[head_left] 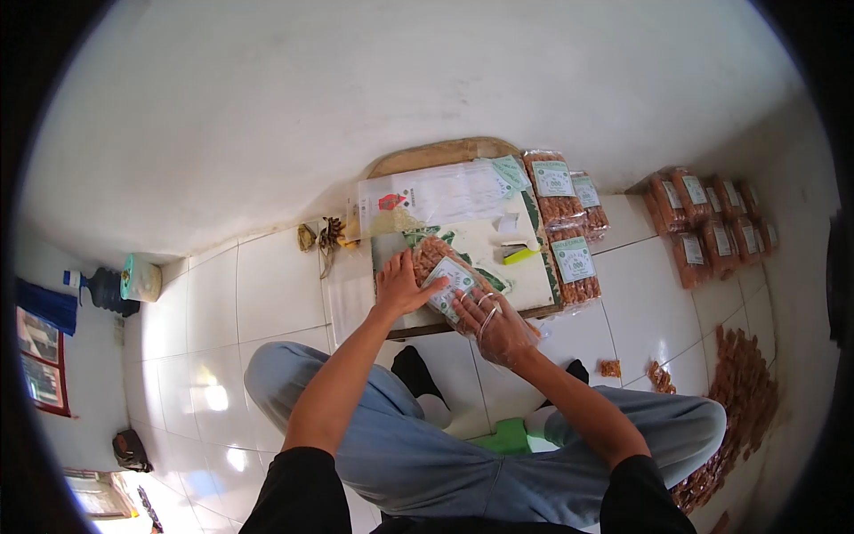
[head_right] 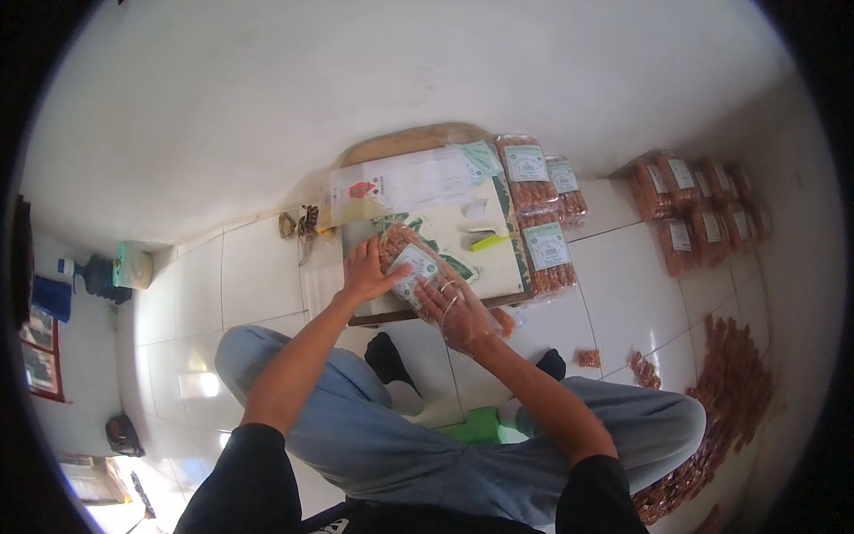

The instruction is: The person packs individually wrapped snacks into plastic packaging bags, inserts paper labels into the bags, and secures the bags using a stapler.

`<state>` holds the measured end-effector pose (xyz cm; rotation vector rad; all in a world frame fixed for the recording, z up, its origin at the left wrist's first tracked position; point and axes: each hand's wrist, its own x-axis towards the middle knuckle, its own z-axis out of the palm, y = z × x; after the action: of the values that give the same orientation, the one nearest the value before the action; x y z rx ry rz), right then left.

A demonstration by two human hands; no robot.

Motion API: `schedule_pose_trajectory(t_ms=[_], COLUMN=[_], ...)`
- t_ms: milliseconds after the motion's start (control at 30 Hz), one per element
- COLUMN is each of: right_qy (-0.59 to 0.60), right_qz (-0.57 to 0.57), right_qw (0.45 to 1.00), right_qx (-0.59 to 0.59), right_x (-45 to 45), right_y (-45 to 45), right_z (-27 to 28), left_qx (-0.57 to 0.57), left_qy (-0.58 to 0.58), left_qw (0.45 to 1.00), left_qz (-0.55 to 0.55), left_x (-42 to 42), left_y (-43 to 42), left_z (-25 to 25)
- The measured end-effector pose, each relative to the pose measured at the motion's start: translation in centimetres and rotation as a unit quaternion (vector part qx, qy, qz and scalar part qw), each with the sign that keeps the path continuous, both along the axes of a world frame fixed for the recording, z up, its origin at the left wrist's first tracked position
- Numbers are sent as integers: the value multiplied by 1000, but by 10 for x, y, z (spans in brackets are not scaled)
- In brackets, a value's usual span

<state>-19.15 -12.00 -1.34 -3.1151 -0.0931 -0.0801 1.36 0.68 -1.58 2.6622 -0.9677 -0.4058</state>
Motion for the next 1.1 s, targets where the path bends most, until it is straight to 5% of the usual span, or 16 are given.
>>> schedule_pose_trajectory(t_ms=[633,800,1100], right_qy=[31,-93,-96], right_qz=[-49,-13,-7], right_qw=[998,993,993], right_qx=[20,71,69], right_x=[6,6,3], right_y=[4,-1,-4], right_z=[7,-15,-17], left_qx=[23,5,22], left_qy=[-16,-37,-32], left_qw=[1000,999,999], left_qz=[-1,8,11], left_x=[-8,-10,-11], left_y=[0,-1,-6], left_z=[3,0,2])
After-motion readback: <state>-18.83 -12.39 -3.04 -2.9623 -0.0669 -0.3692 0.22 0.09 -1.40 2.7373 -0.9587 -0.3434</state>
